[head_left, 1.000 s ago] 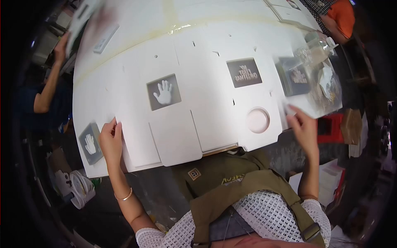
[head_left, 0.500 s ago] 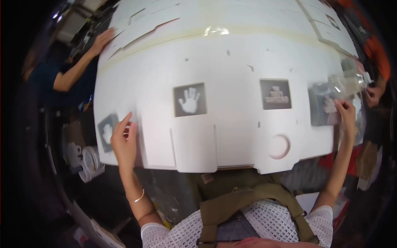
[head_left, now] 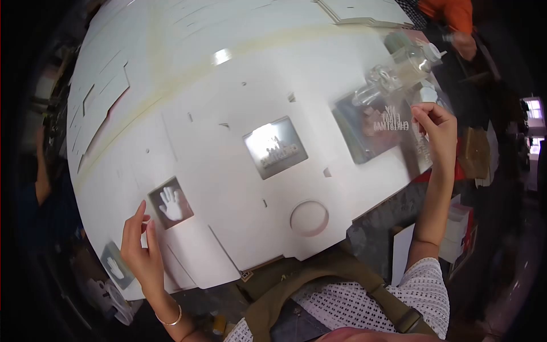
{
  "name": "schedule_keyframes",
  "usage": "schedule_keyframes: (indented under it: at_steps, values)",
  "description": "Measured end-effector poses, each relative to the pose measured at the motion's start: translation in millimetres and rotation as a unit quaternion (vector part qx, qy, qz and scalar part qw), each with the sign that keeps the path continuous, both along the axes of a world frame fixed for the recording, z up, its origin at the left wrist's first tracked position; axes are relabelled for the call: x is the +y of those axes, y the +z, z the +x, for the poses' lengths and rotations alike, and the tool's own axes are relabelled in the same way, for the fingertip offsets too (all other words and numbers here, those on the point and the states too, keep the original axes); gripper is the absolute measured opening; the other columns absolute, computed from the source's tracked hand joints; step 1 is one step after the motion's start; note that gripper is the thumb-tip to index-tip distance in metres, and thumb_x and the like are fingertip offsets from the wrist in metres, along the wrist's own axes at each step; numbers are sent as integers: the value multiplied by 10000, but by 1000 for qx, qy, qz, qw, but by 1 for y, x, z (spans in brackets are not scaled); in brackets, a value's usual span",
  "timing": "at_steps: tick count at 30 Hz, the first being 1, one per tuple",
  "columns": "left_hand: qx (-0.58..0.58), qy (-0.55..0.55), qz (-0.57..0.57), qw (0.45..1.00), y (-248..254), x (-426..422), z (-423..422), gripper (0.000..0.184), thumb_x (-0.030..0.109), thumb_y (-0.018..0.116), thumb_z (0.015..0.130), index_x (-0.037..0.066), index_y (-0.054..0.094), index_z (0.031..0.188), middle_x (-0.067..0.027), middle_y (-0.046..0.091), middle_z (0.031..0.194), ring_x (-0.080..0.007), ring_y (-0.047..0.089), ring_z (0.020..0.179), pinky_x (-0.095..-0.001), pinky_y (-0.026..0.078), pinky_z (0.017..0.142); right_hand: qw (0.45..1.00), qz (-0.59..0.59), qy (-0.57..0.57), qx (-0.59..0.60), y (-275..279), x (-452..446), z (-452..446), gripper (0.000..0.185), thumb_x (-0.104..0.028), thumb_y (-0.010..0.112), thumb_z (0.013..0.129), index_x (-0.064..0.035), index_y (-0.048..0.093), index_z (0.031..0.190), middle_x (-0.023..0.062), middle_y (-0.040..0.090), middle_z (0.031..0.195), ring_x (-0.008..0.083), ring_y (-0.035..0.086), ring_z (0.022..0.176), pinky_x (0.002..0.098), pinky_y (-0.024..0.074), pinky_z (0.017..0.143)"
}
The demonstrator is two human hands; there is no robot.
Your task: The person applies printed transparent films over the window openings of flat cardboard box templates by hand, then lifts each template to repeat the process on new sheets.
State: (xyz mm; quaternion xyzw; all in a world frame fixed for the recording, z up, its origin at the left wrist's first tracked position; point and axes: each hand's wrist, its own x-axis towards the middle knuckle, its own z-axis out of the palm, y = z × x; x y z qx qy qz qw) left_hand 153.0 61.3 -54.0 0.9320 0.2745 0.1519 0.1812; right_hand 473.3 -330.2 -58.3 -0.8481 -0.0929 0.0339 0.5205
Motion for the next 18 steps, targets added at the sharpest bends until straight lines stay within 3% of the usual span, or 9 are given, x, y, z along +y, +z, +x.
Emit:
schedule_keyframes:
  at_steps: [1, 3, 5, 7, 9, 11, 14, 16, 18]
  values:
    - [-1, -7, -2, 1000, 1, -3, 5, 303, -19, 573, 854, 33, 616, 1150, -58, 581, 803, -119, 521, 674, -228, 416, 608, 1000, -2, -7, -1, 1, -3, -2, 111, -103, 657, 835, 5, 668, 860, -22, 537, 637, 35, 434, 538, 181, 326, 499]
    - [-4, -28, -49, 998, 4, -10, 12, 304, -27, 573, 849, 32, 620, 1144, -58, 583, 800, -115, 526, 690, -227, 416, 609, 991, 105, 42, 71, 0, -7, -6, 103, -93, 652, 828, -3, 670, 875, -4, 595, 641, 32, 468, 516, 163, 329, 471]
    - [-6, -52, -67, 996, 4, -20, 24, 304, -33, 578, 839, 23, 621, 1135, -69, 597, 806, -115, 545, 715, -225, 425, 625, 988, 111, 34, 99, 0, 4, -17, 93, -59, 623, 844, 33, 625, 860, 18, 577, 644, 42, 458, 521, 172, 329, 467]
    - [17, -170, -184, 968, -1, -28, 34, 317, -34, 588, 828, 7, 611, 1141, -87, 615, 846, -130, 584, 765, -235, 460, 681, 975, 146, 86, 145, -3, 17, -29, 103, -69, 633, 838, 32, 628, 859, 33, 586, 632, 46, 459, 490, 171, 330, 450]
    - [49, -196, -399, 895, 0, -50, 51, 339, -23, 586, 828, -19, 589, 1167, -105, 634, 920, -158, 616, 833, -264, 490, 743, 967, 162, 110, 164, -7, 38, -45, 109, -83, 645, 832, 24, 632, 849, 35, 594, 625, 45, 462, 469, 169, 330, 434]
    - [38, -165, -589, 790, -10, -72, 65, 316, 13, 602, 853, -7, 594, 1168, -82, 655, 932, -134, 624, 852, -242, 492, 758, 956, 154, 132, 211, -6, 61, -60, 110, -91, 649, 830, 17, 634, 840, 34, 603, 627, 41, 471, 466, 161, 332, 426]
    - [46, -168, -623, 762, -14, -85, 83, 300, 46, 585, 881, -15, 589, 1175, -87, 659, 938, -131, 628, 851, -240, 510, 741, 943, 171, 176, 223, -13, 85, -72, 77, -66, 657, 816, 7, 635, 828, 39, 615, 634, 37, 485, 470, 155, 335, 421]
    - [44, -132, -685, 715, -11, -86, 87, 263, 73, 559, 899, -42, 605, 1131, -112, 661, 902, -141, 634, 775, -262, 545, 702, 941, 166, 188, 227, -13, 95, -76, 41, -38, 666, 803, -11, 635, 805, 24, 608, 631, 33, 494, 486, 160, 361, 443]
    - [28, -116, -677, 726, -14, -84, 83, 244, 82, 555, 904, -43, 619, 1104, -107, 663, 870, -135, 632, 743, -256, 544, 679, 942, 152, 205, 218, -9, 102, -80, 44, -38, 666, 805, -11, 634, 793, 23, 608, 636, 37, 502, 503, 166, 375, 463]
